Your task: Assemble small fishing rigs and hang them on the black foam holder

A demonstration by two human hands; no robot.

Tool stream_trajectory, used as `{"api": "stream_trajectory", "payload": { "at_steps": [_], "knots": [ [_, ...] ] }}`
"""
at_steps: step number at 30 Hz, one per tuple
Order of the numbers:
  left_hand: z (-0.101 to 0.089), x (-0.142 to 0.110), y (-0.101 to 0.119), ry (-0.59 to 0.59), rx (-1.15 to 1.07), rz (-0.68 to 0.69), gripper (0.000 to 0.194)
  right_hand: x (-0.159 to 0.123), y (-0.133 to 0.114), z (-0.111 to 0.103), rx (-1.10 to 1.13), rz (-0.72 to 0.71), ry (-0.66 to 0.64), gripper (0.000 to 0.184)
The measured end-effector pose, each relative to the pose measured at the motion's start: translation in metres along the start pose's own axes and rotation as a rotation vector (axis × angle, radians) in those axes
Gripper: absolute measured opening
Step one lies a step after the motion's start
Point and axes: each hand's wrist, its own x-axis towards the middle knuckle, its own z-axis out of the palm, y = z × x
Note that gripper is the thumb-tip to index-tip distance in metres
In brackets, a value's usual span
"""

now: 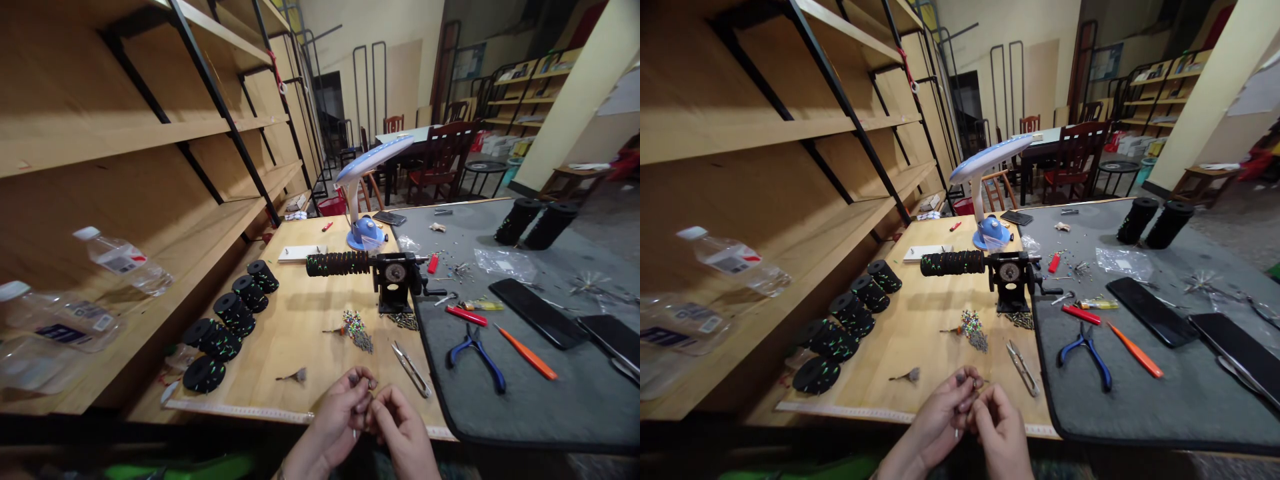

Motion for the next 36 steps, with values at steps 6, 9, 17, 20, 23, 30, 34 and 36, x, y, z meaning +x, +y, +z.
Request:
{"api": "stream_trajectory", "payload": {
  "at_steps": [6,9,17,20,23,30,34,36],
  "knots": [
    [-0.002,0.002,-0.001,-0.01,0.003,0.007,0.033,0.001,0.0,-0.003,-0.009,0.014,-0.052,0.042],
    [-0.002,0.002,-0.001,-0.012,-0.013,0.006,0.032,0.002,0.0,-0.006,-0.024,0.025,-0.076,0.042],
    [-0.001,0.0,-0.001,-0.028,0.006,0.013,0.03,0.003,0.002,-0.01,-0.036,0.049,-0.113,0.042],
    [-0.001,0.0,-0.001,-0.027,0.02,0.019,0.03,0.003,0.002,-0.01,-0.04,0.05,-0.128,0.042],
    [-0.001,0.002,-0.001,-0.022,0.016,0.015,0.03,0.003,0.003,-0.011,-0.043,0.047,-0.14,0.041],
    [-0.003,0.002,-0.001,-0.035,-0.011,0.01,0.029,0.004,0.005,-0.011,-0.056,0.046,-0.132,0.042],
    [-0.002,0.001,-0.001,-0.036,0.001,0.012,0.029,0.004,0.001,-0.009,-0.059,0.056,-0.115,0.045],
    [-0.003,0.001,-0.001,-0.047,0.011,0.012,0.028,0.004,0.0,-0.009,-0.055,0.058,-0.115,0.045]
  ]
}}
